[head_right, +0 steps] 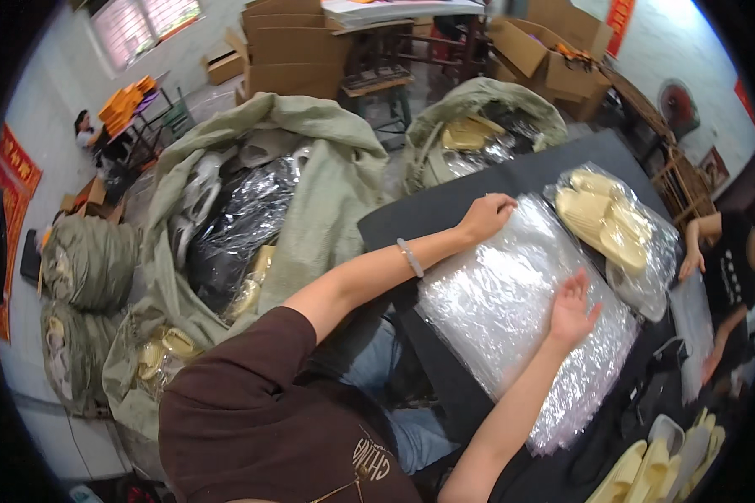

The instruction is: The person retrieves pairs of slippers from large green sacks and wraps them in bubble wrap on a table. They handle multiple pairs of yellow, white, and black slippers, placing them on the wrap and folding the material around them. The wrapped items are then set aside on the table.

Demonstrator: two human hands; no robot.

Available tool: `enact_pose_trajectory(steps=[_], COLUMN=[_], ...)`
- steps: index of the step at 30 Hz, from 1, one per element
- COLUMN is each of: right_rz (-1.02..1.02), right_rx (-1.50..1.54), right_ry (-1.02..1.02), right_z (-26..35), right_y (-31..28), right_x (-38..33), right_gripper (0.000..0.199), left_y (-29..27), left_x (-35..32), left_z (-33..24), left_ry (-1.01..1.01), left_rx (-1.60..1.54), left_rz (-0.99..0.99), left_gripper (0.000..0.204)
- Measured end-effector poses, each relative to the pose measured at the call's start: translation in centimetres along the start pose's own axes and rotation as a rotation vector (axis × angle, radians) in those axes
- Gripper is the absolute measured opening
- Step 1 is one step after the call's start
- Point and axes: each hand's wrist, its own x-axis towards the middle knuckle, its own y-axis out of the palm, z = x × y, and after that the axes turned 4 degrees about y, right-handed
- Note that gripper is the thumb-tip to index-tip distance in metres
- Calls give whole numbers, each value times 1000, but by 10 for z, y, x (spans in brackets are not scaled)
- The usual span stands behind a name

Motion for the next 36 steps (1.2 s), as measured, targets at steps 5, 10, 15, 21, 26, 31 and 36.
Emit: enact_pose_trajectory(steps=[5,10,15,21,26,31,36], right_rz=[-17,-23,2,1,12,6,-8], right_rx=[40,8,-9,-49,-37,-58,-87], right_ry=[-18,-40,-39,-41,-41,-41,-61], right_z=[-1,-6,-7,-11,-11,-13,-13], right_y=[6,10,9,10,8,6,3], right_x=[0,0,-1,0,0,0,1], right_gripper=[62,51,47,45,44,44,46], left_y=[-122,-282,-416,-508,-557,-574,-568], left_x=[-25,-98,-189,-233,-228,-225,-189], left_z=[-27,-19,5,18,45,41,-32], left_ry=[63,10,-133,-752,-457,-282,-38], left_rx=[237,666,1320,1431,1650,1826,1551], left_rz=[48,-479,-758,-651,-385,-309,-471], left_gripper=[31,34,31,40,33,20,21])
